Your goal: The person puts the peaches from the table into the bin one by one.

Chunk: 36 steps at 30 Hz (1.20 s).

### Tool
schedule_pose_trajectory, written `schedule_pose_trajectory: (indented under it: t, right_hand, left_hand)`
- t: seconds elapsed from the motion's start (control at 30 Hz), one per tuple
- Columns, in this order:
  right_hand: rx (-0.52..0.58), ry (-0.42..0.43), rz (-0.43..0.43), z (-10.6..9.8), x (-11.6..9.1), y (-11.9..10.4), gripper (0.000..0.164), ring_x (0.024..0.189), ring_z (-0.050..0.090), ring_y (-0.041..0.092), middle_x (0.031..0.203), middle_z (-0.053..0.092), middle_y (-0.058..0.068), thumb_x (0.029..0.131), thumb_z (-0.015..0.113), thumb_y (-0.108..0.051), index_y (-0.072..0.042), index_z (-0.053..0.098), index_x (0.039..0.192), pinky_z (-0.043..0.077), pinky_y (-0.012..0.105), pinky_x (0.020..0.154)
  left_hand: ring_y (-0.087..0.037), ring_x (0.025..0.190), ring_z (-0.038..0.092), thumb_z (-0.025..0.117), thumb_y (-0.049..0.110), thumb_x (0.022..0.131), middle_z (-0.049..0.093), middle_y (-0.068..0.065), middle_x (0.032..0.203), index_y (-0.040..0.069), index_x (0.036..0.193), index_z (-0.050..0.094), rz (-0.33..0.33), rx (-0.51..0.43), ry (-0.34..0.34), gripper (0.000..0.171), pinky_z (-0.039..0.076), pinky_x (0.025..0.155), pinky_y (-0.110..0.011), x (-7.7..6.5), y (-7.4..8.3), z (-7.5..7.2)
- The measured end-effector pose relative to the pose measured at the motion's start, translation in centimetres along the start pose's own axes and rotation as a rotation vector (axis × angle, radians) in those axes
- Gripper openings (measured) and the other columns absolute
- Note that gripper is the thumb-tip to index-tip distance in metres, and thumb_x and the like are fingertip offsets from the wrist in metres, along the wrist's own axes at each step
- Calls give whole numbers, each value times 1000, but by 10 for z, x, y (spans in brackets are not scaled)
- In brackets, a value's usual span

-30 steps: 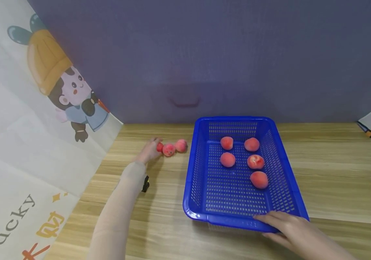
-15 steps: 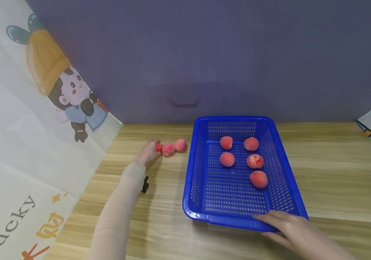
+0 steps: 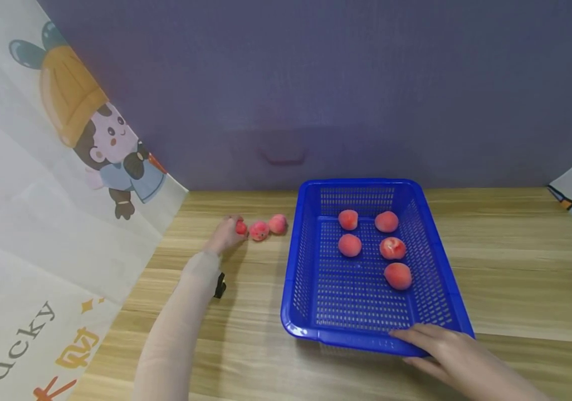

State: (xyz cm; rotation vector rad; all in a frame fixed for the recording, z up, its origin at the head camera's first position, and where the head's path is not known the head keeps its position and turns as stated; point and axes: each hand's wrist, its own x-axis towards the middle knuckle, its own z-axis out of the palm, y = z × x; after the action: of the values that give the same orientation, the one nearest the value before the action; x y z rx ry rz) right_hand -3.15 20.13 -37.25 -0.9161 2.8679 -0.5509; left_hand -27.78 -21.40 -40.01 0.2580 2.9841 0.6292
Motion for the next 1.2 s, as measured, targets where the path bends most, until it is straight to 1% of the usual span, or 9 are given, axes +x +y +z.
schedule_pose_trajectory:
  t: [0.13,0.3,0.4,0.53,0.73,0.8,0.83,0.93,1.2]
  right_hand:
    - [-13,27,-31,0,0,0,33,83,61,21,94,63,-1,83,57,-36,-17,61,110,51,35,64]
    - [-21,49,-54,0,0,-1,32,82,61,19,93,63,-3,83,58,-35,-17,61,109,52,33,62]
    - [-20,47,-53,0,1,0,32,82,61,18,93,62,-4,83,58,-35,-17,61,110,52,32,62]
    - [-3,17,-32,0,1,1,33,82,61,17,93,62,-4,84,56,-37,-18,61,110,52,32,63]
    - [-6,30,-18,1,-1,1,33,85,61,24,97,63,1,84,56,-37,-20,60,111,51,38,64]
    - [1,16,-5,0,-2,1,33,86,60,26,98,62,2,84,56,-38,-21,59,112,50,41,65]
    - [9,-1,11,0,-2,0,33,87,60,27,100,62,3,84,55,-38,-21,59,112,50,42,66]
    - [15,-6,9,0,-3,1,33,87,60,28,100,62,5,84,55,-38,-20,59,112,50,43,66]
    - [-27,68,-44,1,-3,0,32,84,61,26,96,64,3,81,60,-34,-18,62,109,51,39,64]
  left_hand:
    - [-39,99,50,64,6,73,44,-31,116,-8,118,46,-2,-9,-2,51,44,84,-44,-2,3,-5]
    - [-39,99,51,62,5,75,44,-31,115,-6,122,44,-7,-35,1,51,45,81,-44,-3,8,-12]
    - [-38,95,52,65,6,75,46,-29,111,-6,121,45,19,-23,29,51,46,80,-43,-4,13,-17]
    - [-38,94,52,67,7,73,46,-29,110,-6,119,47,44,5,56,52,46,79,-43,-7,21,-23]
    - [-39,97,51,67,8,73,46,-31,114,-9,117,48,103,36,77,50,45,81,-44,-11,31,-29]
    - [-40,98,50,68,9,73,45,-32,116,-8,116,49,116,36,81,50,45,82,-44,-13,35,-31]
    - [-40,99,50,67,10,74,44,-32,116,-8,116,49,119,36,78,50,45,82,-44,-14,37,-32]
    - [-39,99,50,67,13,75,43,-31,118,-7,117,49,117,39,64,50,45,81,-44,-16,43,-35]
    - [-39,106,46,67,15,76,38,-31,125,-5,122,46,99,54,1,55,43,85,-45,-18,61,-39]
